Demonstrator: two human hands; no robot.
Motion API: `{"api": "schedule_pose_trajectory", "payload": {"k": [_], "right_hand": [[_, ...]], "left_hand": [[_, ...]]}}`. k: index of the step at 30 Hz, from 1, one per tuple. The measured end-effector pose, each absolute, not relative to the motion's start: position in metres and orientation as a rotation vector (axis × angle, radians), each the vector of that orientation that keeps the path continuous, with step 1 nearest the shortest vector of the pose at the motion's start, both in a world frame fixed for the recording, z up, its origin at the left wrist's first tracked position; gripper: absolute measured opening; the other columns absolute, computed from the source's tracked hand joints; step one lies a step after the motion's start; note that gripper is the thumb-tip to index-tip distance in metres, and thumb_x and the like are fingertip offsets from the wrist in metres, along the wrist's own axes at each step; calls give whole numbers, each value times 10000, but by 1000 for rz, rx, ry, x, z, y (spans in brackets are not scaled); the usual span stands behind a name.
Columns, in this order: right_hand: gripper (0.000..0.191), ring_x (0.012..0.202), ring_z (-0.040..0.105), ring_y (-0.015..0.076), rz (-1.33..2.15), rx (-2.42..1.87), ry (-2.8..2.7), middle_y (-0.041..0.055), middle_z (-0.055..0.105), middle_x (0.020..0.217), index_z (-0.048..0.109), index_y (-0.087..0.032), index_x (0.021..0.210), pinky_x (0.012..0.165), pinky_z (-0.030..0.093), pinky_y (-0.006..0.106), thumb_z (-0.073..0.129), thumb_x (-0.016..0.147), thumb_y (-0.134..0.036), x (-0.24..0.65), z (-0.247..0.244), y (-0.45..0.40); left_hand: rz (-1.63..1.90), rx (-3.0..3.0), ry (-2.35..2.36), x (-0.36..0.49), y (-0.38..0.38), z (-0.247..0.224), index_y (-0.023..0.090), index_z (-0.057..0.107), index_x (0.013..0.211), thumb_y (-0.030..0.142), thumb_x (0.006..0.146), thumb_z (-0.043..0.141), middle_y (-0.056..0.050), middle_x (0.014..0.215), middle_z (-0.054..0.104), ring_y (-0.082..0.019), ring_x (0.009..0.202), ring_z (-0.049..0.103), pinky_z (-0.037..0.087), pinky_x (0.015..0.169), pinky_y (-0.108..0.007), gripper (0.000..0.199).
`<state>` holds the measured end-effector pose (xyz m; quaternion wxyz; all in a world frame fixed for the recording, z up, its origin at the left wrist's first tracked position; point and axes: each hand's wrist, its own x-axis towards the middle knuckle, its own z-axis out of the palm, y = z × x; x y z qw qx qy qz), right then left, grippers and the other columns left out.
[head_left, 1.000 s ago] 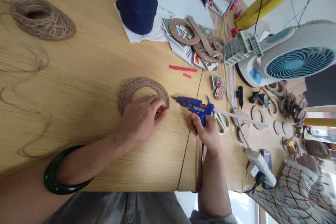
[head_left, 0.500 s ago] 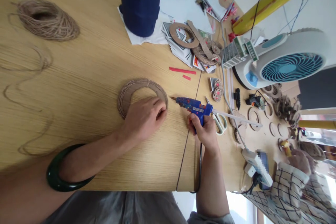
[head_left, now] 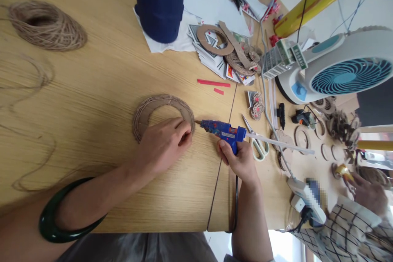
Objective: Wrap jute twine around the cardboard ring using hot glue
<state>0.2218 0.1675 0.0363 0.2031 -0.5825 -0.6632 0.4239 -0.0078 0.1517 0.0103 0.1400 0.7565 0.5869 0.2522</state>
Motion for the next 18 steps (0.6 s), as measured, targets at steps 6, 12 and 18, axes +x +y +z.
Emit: {"api": "schedule_pose_trajectory", "payload": {"k": [6, 12, 18], "right_hand": [[425, 438, 346, 84, 1204, -1607, -1859, -57, 407, 483, 507, -204, 646, 441, 240, 255, 550, 951, -498, 221, 36, 168], [446, 434, 346, 83, 1200, -1603, -1867, -60, 402, 478, 467, -216, 623, 451, 239, 261, 553, 956, -500, 221, 37, 167], [435, 437, 352, 82, 1197, -1612, -1880, -56, 418, 481, 503, -205, 642, 432, 254, 242, 556, 954, -503, 223, 35, 167]], "left_hand": [[736, 2150, 1709, -7, 151, 10, 196, 584, 800, 198, 923, 565, 1, 787, 650, -156, 713, 618, 376, 618, -297, 125], [706, 2148, 1709, -8, 150, 11, 201, 587, 832, 215, 934, 573, -1, 825, 664, -158, 728, 624, 376, 618, -301, 104], [701, 2169, 1697, -7, 151, 12, 198, 588, 852, 194, 928, 573, -1, 832, 660, -159, 728, 619, 372, 618, -300, 78]]}}
